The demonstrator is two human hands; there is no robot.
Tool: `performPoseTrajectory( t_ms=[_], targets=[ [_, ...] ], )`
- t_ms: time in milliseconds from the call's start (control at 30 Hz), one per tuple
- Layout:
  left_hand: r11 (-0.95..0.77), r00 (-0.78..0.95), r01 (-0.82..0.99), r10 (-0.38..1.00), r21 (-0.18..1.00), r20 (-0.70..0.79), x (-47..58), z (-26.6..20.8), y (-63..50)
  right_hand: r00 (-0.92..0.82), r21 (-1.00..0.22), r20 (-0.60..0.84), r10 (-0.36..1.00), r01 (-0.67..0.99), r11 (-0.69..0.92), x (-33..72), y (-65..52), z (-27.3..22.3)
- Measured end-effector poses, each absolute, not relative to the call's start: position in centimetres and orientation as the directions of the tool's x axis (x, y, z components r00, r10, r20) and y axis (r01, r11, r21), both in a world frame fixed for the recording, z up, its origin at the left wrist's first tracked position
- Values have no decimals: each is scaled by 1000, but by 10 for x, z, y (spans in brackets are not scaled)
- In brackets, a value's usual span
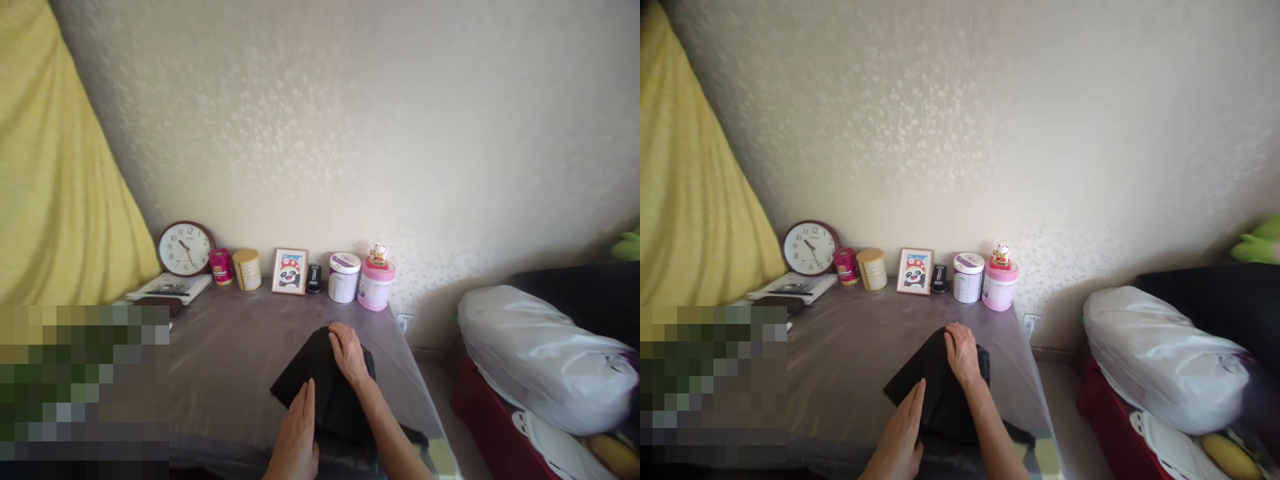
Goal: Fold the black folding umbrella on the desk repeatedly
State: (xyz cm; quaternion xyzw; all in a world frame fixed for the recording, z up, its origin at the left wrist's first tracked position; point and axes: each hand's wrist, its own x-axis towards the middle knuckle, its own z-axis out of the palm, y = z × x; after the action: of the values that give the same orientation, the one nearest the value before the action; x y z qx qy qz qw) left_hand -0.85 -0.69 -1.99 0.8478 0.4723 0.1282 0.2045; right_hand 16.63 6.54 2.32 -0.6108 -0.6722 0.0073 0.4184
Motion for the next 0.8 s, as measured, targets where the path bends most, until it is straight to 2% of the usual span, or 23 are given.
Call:
performPoseTrajectory(
  t_ms=[100,167,233,333,433,500,600,700,767,800],
  targets=[
    [-471,522,768,853,434,1,-8,-15,-6,-170,-484,509,844,754,444,152,39,17],
    [-474,517,789,856,390,-4,-8,-9,-6,-178,-458,471,864,788,412,149,36,10],
    [-469,498,817,867,336,-1,-9,-3,-6,-39,-455,471,882,845,281,154,44,5],
    [-435,450,866,893,245,-5,-10,5,-7,184,-513,483,856,851,107,171,60,4],
    [-419,425,892,905,170,0,-13,11,-6,326,-630,466,822,775,51,193,59,4],
    [-426,433,887,901,179,-1,-15,15,-3,408,-729,414,814,684,29,207,47,2],
    [-423,451,849,893,317,-17,-22,25,2,512,-865,300,805,501,4,230,26,-4],
    [-358,464,708,886,608,-18,-32,43,3,611,-956,181,770,294,-10,250,15,-8],
    [-228,520,529,849,817,-100,-40,58,1,647,-991,66,759,131,-26,255,13,-4],
    [-148,535,464,833,874,-143,-43,65,-1,637,-997,19,771,71,-34,254,10,0]
  ],
)
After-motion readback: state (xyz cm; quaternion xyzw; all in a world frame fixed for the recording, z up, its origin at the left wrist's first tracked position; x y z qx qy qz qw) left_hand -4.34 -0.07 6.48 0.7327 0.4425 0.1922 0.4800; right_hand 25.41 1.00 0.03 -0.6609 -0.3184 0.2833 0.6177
